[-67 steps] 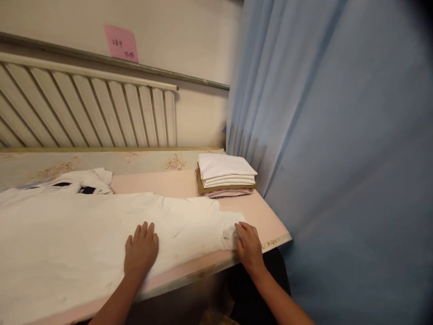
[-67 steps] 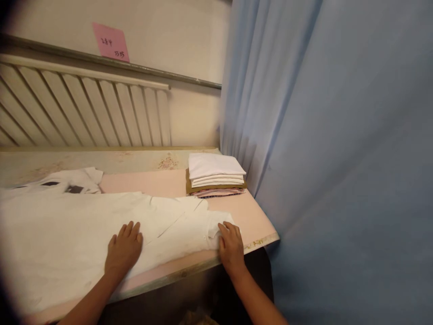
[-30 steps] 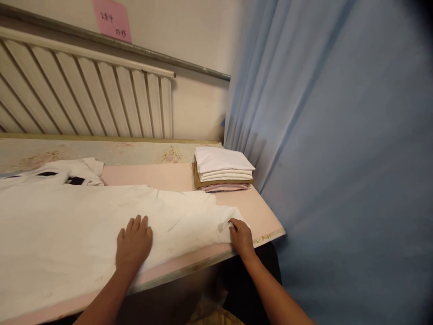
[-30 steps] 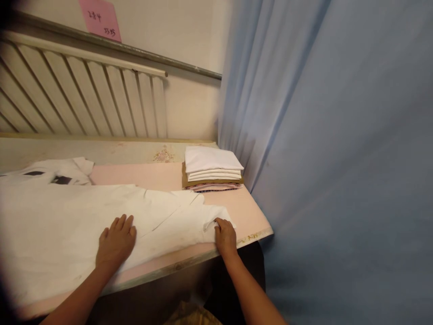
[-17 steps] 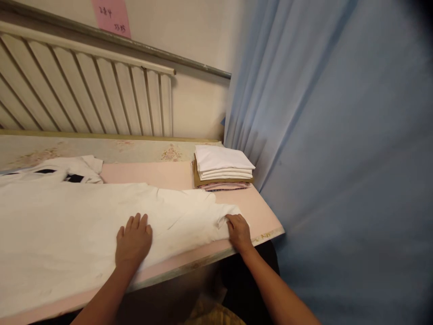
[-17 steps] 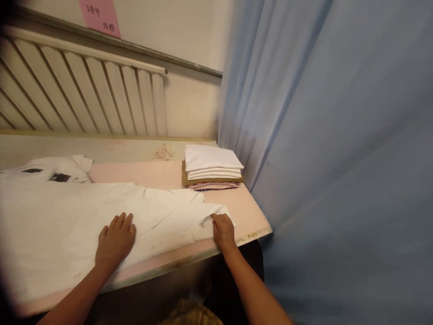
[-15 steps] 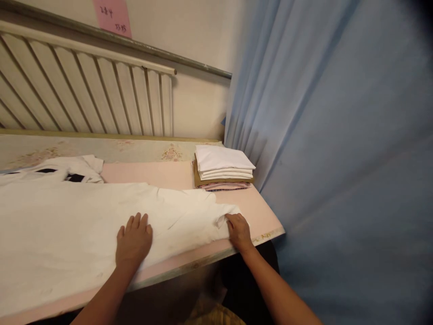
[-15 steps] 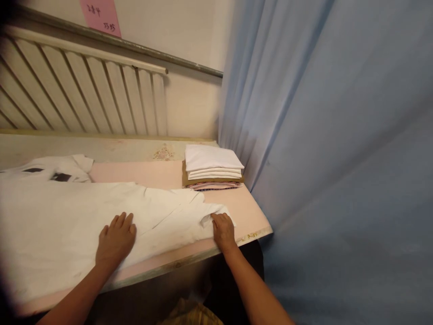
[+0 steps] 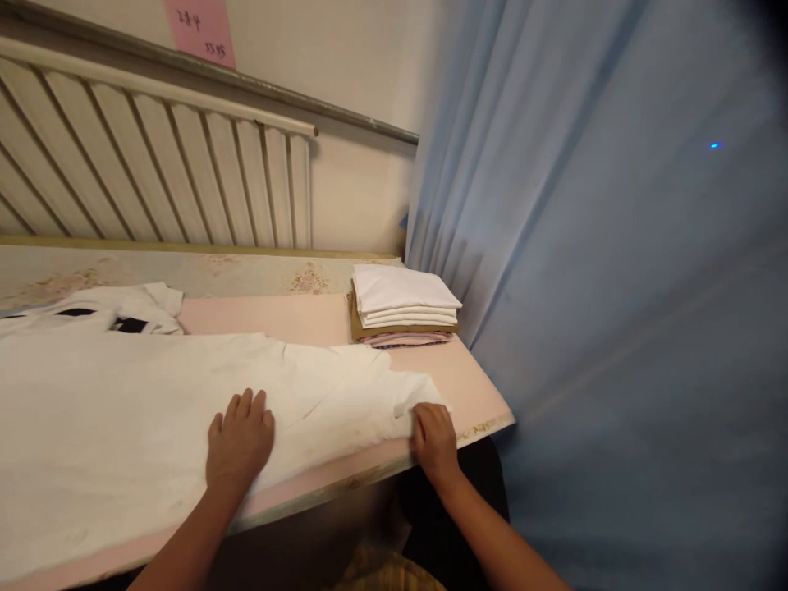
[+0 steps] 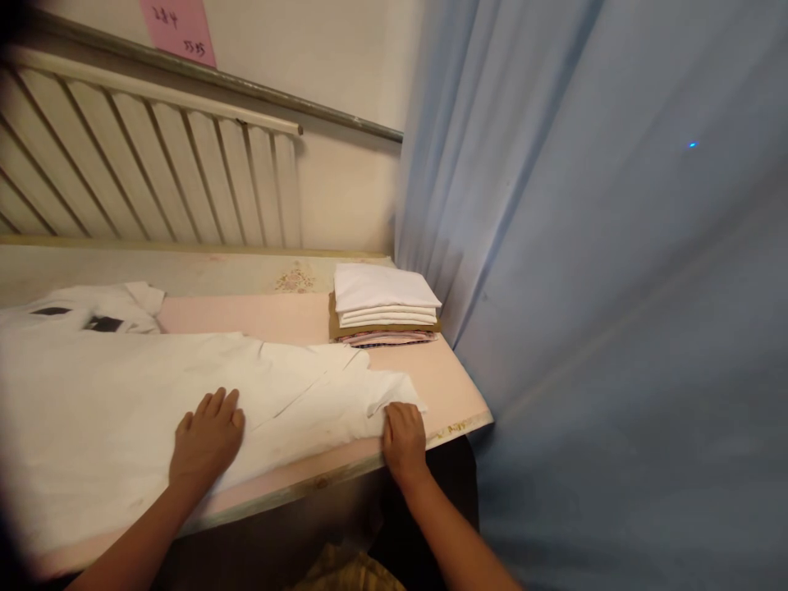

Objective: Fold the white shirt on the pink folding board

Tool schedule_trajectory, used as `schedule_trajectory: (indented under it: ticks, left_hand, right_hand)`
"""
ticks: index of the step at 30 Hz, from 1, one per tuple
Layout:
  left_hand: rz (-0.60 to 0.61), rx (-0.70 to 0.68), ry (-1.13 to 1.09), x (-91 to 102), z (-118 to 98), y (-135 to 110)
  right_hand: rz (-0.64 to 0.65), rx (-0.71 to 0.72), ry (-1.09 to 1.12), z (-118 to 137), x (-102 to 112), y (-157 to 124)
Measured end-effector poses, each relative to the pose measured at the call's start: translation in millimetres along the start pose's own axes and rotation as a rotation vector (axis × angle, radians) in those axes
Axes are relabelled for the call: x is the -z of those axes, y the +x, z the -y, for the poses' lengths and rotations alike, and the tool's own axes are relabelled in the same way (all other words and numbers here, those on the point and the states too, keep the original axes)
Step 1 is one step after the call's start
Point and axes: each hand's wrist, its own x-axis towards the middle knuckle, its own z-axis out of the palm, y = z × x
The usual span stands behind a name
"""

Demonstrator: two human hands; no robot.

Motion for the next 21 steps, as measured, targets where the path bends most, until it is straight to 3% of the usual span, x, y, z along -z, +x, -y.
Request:
schedule_trajectory:
  ticks: [7, 21]
  left_hand:
    - [0.018, -0.004, 0.056, 0.7, 1, 1]
    - [0.051, -0.012, 0.083, 1.2, 2, 3]
  right_hand:
    - [0.042, 0.248, 0.035, 23, -9, -34]
    - [0.369, 0.272, -0.124, 8, -13, -42]
